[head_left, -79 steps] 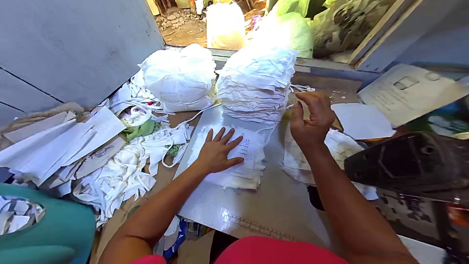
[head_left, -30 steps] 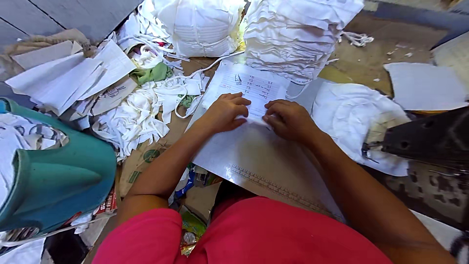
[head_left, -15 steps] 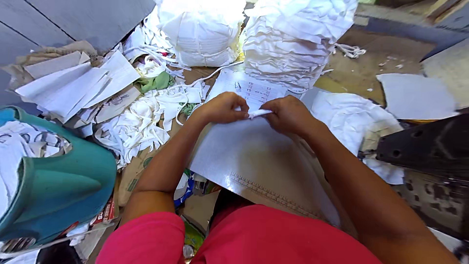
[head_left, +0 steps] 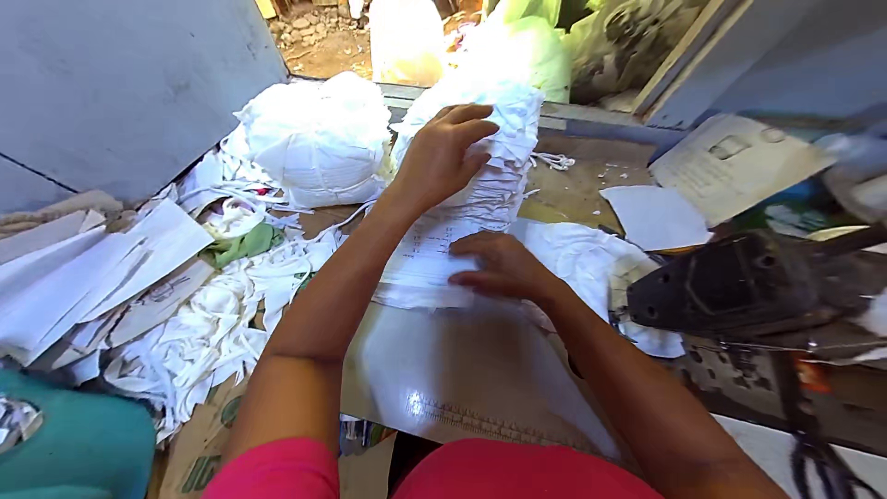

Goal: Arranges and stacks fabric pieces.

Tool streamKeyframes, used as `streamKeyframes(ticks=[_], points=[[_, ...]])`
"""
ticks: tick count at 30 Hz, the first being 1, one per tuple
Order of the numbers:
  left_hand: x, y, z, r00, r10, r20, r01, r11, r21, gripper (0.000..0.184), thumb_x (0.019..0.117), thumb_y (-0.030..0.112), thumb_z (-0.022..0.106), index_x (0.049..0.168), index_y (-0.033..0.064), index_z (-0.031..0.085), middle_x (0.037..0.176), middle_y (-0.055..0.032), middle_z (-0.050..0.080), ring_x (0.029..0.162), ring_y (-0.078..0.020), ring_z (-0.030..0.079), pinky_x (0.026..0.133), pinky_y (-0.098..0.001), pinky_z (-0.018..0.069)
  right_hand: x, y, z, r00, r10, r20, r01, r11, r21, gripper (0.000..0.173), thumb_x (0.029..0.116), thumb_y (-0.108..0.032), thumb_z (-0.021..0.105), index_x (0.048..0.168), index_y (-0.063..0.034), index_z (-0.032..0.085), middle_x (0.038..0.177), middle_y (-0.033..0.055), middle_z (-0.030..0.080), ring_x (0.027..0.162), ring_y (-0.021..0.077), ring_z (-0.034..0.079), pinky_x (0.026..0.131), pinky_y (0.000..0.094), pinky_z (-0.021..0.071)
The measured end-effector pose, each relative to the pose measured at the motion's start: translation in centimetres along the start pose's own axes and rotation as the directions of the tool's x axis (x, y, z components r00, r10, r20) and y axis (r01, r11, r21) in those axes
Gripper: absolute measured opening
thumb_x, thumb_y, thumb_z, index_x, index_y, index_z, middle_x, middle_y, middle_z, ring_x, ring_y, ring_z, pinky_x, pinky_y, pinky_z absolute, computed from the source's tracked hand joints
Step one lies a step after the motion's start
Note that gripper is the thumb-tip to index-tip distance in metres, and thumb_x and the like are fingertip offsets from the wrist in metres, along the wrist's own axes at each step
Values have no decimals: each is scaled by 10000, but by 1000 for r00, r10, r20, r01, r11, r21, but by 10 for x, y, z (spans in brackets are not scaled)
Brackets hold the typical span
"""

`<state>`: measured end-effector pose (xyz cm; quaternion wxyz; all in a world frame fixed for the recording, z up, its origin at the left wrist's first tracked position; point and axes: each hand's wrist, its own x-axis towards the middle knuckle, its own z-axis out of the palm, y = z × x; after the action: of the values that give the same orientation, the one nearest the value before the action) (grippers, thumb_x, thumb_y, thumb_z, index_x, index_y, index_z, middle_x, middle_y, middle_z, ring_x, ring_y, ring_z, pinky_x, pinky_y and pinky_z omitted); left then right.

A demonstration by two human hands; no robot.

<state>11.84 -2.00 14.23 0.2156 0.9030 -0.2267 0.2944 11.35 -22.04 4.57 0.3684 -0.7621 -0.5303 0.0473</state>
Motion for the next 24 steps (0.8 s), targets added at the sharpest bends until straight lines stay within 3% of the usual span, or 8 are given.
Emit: streamKeyframes(ticks=[2, 4, 7, 10, 15, 19, 21, 24], points=[[23, -5, 7, 997, 49, 57, -50, 998, 27, 292, 943, 144, 685, 1203, 24, 738, 1382, -187, 644, 1364, -373, 547, 1142, -512, 413, 0, -1, -15, 954, 106, -280, -73, 990, 124, 256, 958, -201, 693, 1073, 22, 746, 1031, 132, 755, 958, 190, 724, 891, 409, 589], [38, -6, 13, 991, 52, 126, -61, 995, 73, 301, 954, 192, 678, 1210, 48, 741, 1376, -165, 653, 1349, -362, 559, 1115, -525, 421, 7, 0, -31, 825, 324, -462, -201, 934, 296, 229, 1008, -163, 624, 1051, 42, 716, 939, 105, 739, 830, 121, 704, 797, 335, 594], [50, -4, 19, 971, 23, 239, -70, 980, 187, 245, 984, 208, 638, 1143, 68, 760, 1287, -147, 694, 1219, -356, 624, 977, -536, 465, 20, 5, -52, 644, 527, -555, -253, 831, 495, 199, 1037, -185, 596, 1009, -2, 670, 865, 23, 705, 743, 56, 679, 690, 248, 581], [54, -8, 26, 968, 49, 246, -113, 961, 254, 224, 1008, 171, 563, 1030, 66, 759, 1192, -133, 720, 1153, -359, 641, 895, -530, 469, 32, 9, -62, 565, 587, -579, -215, 783, 584, 169, 1043, -176, 593, 963, -38, 649, 829, -7, 703, 685, 43, 671, 621, 215, 566], [63, -7, 15, 962, -166, 218, 172, 985, -11, 268, 1025, 174, 544, 1076, 14, 752, 1073, -145, 740, 1076, -278, 674, 962, -497, 483, 50, 13, -65, 537, 639, -551, -238, 741, 628, 195, 1046, -232, 603, 980, -53, 643, 829, -7, 677, 646, 37, 638, 587, 208, 540], [71, -13, 9, 903, -374, 211, 428, 828, -363, 148, 989, 115, 634, 896, 29, 710, 708, 27, 613, 612, -9, 527, 615, -212, 447, 56, 12, -67, 552, 646, -528, -194, 715, 672, 243, 1054, -274, 597, 914, -80, 638, 740, -42, 626, 550, 17, 563, 514, 181, 493], [73, -12, 6, 861, -445, 245, 507, 732, -455, 138, 976, 81, 646, 858, 28, 693, 664, 42, 589, 577, -2, 517, 581, -199, 447, 59, 16, -66, 554, 613, -563, -164, 743, 648, 219, 1040, -243, 613, 892, -85, 643, 729, -51, 609, 513, 2, 502, 490, 169, 445], [73, -10, 8, 840, -477, 258, 539, 682, -495, 144, 967, 62, 646, 829, 37, 679, 653, 49, 582, 574, -6, 522, 578, -199, 448, 60, 20, -66, 559, 553, -618, -189, 811, 554, 91, 968, -121, 679, 1024, -49, 686, 795, -31, 618, 594, 2, 528, 545, 164, 452]])
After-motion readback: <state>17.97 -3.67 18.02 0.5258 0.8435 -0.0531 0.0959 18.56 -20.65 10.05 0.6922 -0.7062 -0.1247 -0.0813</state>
